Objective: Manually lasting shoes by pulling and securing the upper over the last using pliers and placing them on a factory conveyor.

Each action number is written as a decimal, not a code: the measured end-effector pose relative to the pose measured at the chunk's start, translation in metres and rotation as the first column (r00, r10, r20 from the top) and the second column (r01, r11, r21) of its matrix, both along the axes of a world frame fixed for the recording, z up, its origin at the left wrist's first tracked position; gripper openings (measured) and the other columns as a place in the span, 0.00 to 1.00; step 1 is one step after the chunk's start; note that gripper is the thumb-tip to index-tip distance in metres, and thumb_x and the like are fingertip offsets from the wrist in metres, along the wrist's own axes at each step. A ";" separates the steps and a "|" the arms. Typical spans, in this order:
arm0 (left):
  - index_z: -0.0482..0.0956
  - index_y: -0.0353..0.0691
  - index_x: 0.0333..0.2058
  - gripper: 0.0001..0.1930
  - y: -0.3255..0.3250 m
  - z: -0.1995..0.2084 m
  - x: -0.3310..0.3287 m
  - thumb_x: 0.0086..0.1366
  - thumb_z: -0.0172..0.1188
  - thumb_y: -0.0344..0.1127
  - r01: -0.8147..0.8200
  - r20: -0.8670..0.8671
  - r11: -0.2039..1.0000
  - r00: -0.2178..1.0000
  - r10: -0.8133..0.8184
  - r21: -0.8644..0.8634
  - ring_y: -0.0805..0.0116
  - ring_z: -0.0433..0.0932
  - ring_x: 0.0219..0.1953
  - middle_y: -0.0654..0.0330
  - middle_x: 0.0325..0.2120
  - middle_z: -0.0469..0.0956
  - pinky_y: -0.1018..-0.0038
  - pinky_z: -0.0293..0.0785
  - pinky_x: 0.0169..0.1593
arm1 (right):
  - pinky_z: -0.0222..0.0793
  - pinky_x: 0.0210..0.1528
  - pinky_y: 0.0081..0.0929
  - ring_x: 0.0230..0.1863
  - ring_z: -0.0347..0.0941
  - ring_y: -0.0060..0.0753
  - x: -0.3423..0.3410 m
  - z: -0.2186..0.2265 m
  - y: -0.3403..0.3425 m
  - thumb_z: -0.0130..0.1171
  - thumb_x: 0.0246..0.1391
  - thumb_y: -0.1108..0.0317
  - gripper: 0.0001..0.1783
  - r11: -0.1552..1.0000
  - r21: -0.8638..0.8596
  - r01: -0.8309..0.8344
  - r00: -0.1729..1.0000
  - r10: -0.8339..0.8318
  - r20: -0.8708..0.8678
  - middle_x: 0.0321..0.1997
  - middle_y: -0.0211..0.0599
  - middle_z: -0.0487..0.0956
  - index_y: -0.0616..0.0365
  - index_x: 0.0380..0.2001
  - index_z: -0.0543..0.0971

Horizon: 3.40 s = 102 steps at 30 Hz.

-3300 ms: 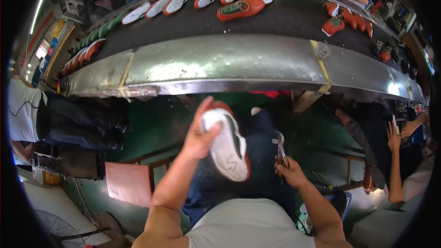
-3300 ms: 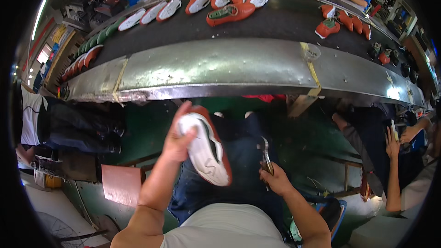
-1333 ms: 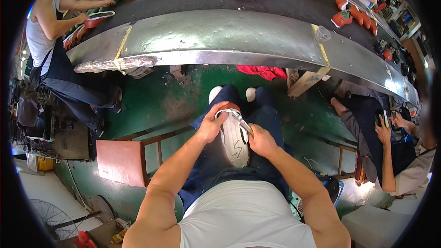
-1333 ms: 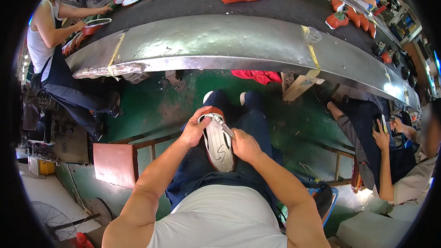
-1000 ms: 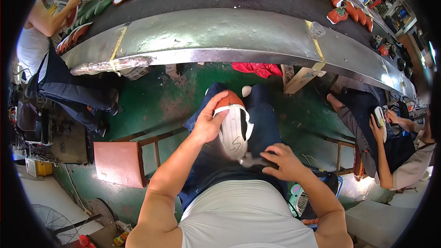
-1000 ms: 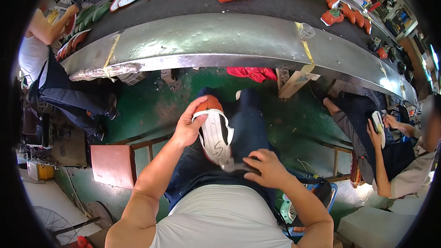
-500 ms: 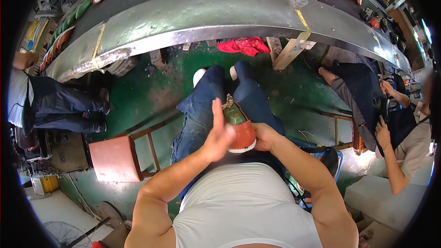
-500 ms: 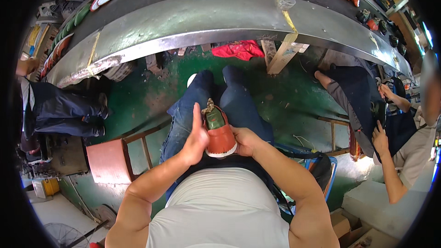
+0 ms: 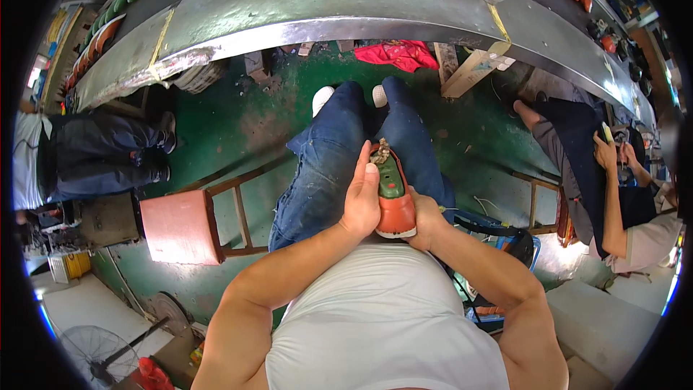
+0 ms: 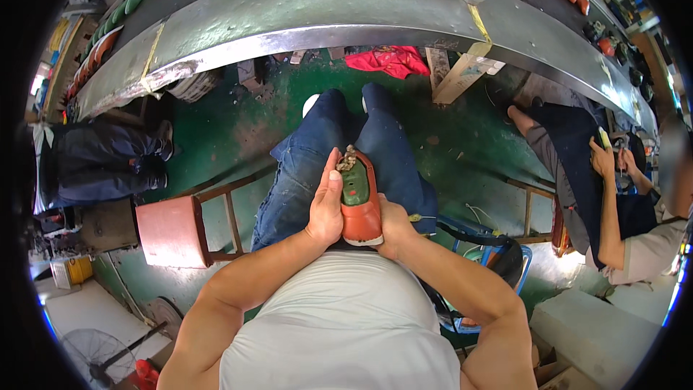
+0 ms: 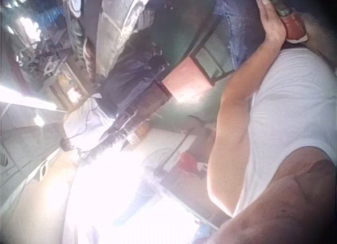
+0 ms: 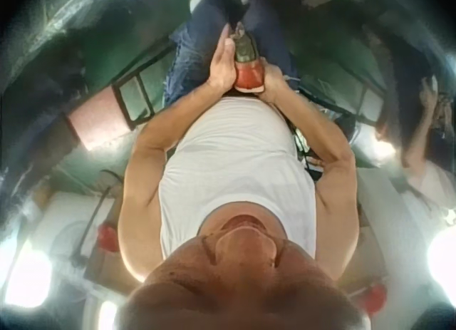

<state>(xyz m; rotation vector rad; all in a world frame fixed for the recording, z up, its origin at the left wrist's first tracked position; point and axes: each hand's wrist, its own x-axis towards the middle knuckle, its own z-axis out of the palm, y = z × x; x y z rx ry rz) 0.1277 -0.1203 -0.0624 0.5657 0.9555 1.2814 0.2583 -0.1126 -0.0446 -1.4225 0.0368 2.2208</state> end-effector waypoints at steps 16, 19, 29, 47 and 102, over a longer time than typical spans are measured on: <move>0.24 0.32 0.70 0.68 0.069 -0.033 -0.062 0.49 0.77 0.32 0.685 -0.820 0.630 0.557 -0.131 0.365 0.47 0.59 0.70 0.40 0.67 0.57 0.60 0.50 0.73 | 0.63 0.17 0.24 0.21 0.71 0.20 0.018 -0.021 0.068 0.41 0.71 0.53 0.19 0.707 0.210 -0.675 0.728 0.590 0.349 0.24 0.28 0.73 0.53 0.38 0.76; 0.24 0.37 0.71 0.64 0.072 -0.035 -0.064 0.52 0.71 0.23 0.613 -0.755 0.721 0.627 -0.194 0.324 0.55 0.63 0.68 0.48 0.65 0.61 0.65 0.54 0.71 | 0.74 0.37 0.36 0.38 0.79 0.40 0.029 -0.027 0.077 0.39 0.72 0.54 0.21 0.340 0.451 -0.825 0.542 0.252 0.801 0.38 0.41 0.78 0.60 0.46 0.74; 0.22 0.35 0.70 0.63 0.072 -0.042 -0.068 0.55 0.69 0.25 0.605 -0.745 0.742 0.629 -0.222 0.290 0.50 0.45 0.75 0.42 0.73 0.37 0.62 0.48 0.74 | 0.61 0.67 0.36 0.67 0.66 0.49 0.015 0.002 0.115 0.54 0.64 0.48 0.38 -0.051 0.711 -0.701 0.693 0.187 0.697 0.67 0.51 0.67 0.62 0.67 0.61; 0.36 0.39 0.72 0.57 0.082 -0.057 -0.068 0.56 0.72 0.30 0.558 -0.739 0.780 0.645 -0.193 0.283 0.49 0.64 0.68 0.43 0.65 0.61 0.62 0.62 0.68 | 0.68 0.62 0.44 0.62 0.69 0.59 -0.013 0.030 0.110 0.75 0.40 0.52 0.52 -0.099 0.421 -0.902 0.431 -0.144 0.891 0.62 0.57 0.70 0.68 0.63 0.62; 0.37 0.42 0.74 0.53 0.018 -0.061 -0.075 0.55 0.59 0.14 0.636 -0.261 0.747 0.701 -0.664 -0.193 0.65 0.56 0.70 0.55 0.68 0.58 0.69 0.50 0.72 | 0.73 0.43 0.49 0.41 0.78 0.58 0.043 0.018 0.043 0.58 0.55 0.68 0.11 -0.376 0.138 -0.916 0.021 0.300 0.954 0.36 0.53 0.81 0.67 0.37 0.76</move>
